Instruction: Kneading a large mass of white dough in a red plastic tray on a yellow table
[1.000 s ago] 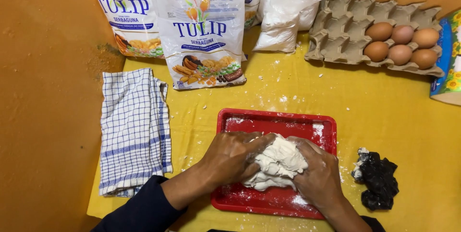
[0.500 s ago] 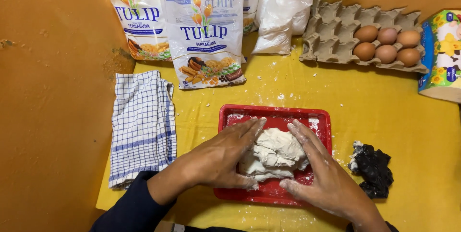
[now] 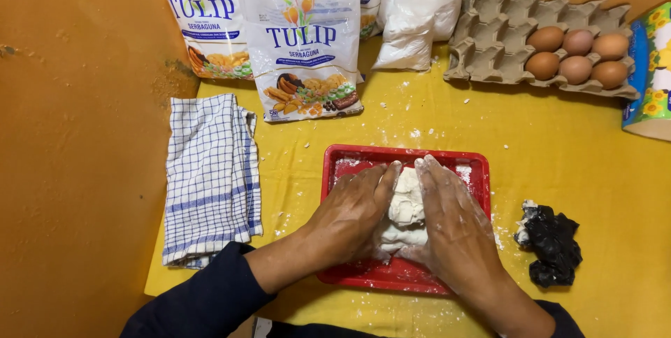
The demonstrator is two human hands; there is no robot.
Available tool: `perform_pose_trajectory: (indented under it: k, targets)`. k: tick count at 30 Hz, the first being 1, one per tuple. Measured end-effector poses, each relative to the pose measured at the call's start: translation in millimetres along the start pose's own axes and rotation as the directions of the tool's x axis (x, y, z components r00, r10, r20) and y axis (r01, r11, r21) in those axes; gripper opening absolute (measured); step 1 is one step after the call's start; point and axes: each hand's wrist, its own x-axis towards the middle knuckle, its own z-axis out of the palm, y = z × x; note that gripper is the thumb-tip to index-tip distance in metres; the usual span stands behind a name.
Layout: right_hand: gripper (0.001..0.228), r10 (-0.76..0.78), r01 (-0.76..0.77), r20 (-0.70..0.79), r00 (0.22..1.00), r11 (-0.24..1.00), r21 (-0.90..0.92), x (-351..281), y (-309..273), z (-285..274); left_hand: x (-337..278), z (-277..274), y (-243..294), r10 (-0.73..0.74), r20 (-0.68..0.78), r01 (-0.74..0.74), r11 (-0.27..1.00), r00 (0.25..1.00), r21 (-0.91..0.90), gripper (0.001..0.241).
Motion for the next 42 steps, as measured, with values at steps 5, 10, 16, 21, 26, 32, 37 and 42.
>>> perform_pose_trajectory:
  k: [5,10,16,21,26,32,37,42]
  targets:
    - [0.133,0.025,-0.023,-0.064,0.998,0.999,0.030,9,9,8,3,12,-12,0.074,-0.111,-0.065,0.994,0.991,0.091,0.106]
    - [0.110,0.001,0.016,-0.272,0.962,0.998,0.061,11,16,17,7,15,-18,0.015,-0.134,-0.008,0.998,0.991,0.055,0.083]
    - [0.076,0.194,-0.103,-0.268,0.944,0.942,0.320,14,14,5,15,-2,-16,0.022,-0.342,-0.074,0.987,0.939,-0.142,0.033]
    - [0.074,0.437,-0.362,0.043,0.898,0.682,0.635,19,7,-20,16,-13,-16,-0.145,-0.321,0.000,0.911,0.936,-0.412,0.023]
    - [0.060,0.465,-0.362,0.092,0.880,0.533,0.765,20,8,-30,10,-26,-20,-0.178,-0.267,-0.036,0.768,0.947,-0.639,0.025]
    - [0.059,0.410,-0.296,0.195,0.891,0.199,0.934,10,10,-34,1,-24,-38,-0.053,-0.255,-0.195,0.501,0.965,-0.843,0.039]
    - [0.062,0.296,-0.091,0.129,0.946,-0.138,0.986,0,28,-14,-5,-19,-30,-0.064,-0.279,-0.262,0.192,0.958,-0.946,0.040]
    - [0.074,0.222,-0.056,0.127,0.967,-0.298,0.953,-4,38,-2,-20,-14,-16,-0.283,-0.186,-0.203,-0.030,0.941,-0.979,0.038]
